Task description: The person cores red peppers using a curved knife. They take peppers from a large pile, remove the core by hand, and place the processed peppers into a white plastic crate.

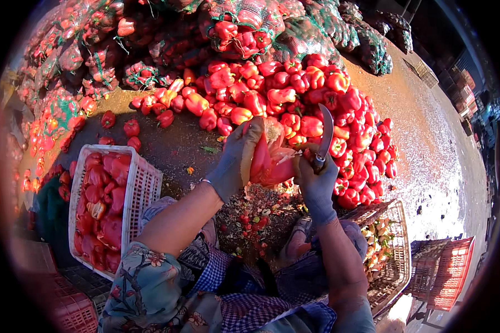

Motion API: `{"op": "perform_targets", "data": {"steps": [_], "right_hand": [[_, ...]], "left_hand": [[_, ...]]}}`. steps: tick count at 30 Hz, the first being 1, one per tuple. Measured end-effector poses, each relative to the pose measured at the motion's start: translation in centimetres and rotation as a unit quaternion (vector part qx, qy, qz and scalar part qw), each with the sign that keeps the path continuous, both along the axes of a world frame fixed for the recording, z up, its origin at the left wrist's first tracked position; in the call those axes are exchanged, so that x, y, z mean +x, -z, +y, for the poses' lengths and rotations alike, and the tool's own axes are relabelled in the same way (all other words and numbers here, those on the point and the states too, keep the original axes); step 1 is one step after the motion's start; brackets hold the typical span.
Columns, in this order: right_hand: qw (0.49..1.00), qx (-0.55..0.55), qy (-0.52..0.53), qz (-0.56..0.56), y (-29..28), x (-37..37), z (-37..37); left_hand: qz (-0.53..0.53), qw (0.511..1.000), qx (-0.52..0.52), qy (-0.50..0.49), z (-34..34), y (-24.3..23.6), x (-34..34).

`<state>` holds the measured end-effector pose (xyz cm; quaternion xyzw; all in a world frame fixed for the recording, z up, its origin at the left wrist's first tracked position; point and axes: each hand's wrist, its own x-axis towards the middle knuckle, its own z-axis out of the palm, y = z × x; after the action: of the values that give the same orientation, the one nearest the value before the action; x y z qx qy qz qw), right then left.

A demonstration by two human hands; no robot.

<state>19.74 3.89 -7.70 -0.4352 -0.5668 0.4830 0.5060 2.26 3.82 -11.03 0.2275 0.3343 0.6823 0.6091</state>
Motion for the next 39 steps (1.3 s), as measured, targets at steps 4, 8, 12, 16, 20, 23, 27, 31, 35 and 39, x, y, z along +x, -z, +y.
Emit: {"op": "perform_targets", "data": {"steps": [4, 8, 12, 16, 20, 23, 27, 31, 35, 39], "right_hand": [[0.996, 0.014, 0.070, 0.059, 0.4, -0.9, -1.0], [0.990, -0.014, 0.119, 0.068, 0.6, 0.6, 2.2], [0.988, -0.079, 0.055, 0.120, -2.9, -6.3, 0.2], [0.984, -0.024, -0.146, 0.100, -8.9, -14.3, -4.8], [0.990, 0.034, -0.127, 0.042, -8.6, -13.2, -1.3], [0.961, 0.153, -0.075, -0.217, -7.0, -9.1, -0.2], [0.882, 0.219, -0.083, -0.410, -4.8, -4.6, 0.0], [0.867, 0.190, -0.094, -0.452, -2.1, -2.3, -0.1], [0.882, 0.157, -0.066, -0.439, 0.6, 1.1, -0.3], [0.888, 0.088, -0.068, -0.447, 0.9, 4.4, -0.3]], "left_hand": [[-0.023, 0.993, 0.042, -0.104, 0.5, 0.0, -3.7], [0.031, 0.932, -0.080, -0.351, 2.1, 2.8, -5.4], [-0.002, 0.943, -0.099, -0.318, -0.1, 3.2, -8.0], [-0.101, 0.983, 0.005, -0.152, -1.3, 2.7, -9.5], [-0.142, 0.985, 0.088, -0.044, -3.8, -1.3, -10.0], [-0.152, 0.981, 0.076, 0.088, -4.0, -1.7, -8.2], [-0.088, 0.973, 0.058, 0.203, -3.0, -0.3, -5.1], [-0.006, 0.974, 0.054, 0.222, -4.0, -1.8, -1.9], [0.073, 0.966, 0.010, 0.249, -4.1, -0.2, 1.1], [0.089, 0.952, -0.022, 0.292, -3.8, -1.1, 4.2]]}}
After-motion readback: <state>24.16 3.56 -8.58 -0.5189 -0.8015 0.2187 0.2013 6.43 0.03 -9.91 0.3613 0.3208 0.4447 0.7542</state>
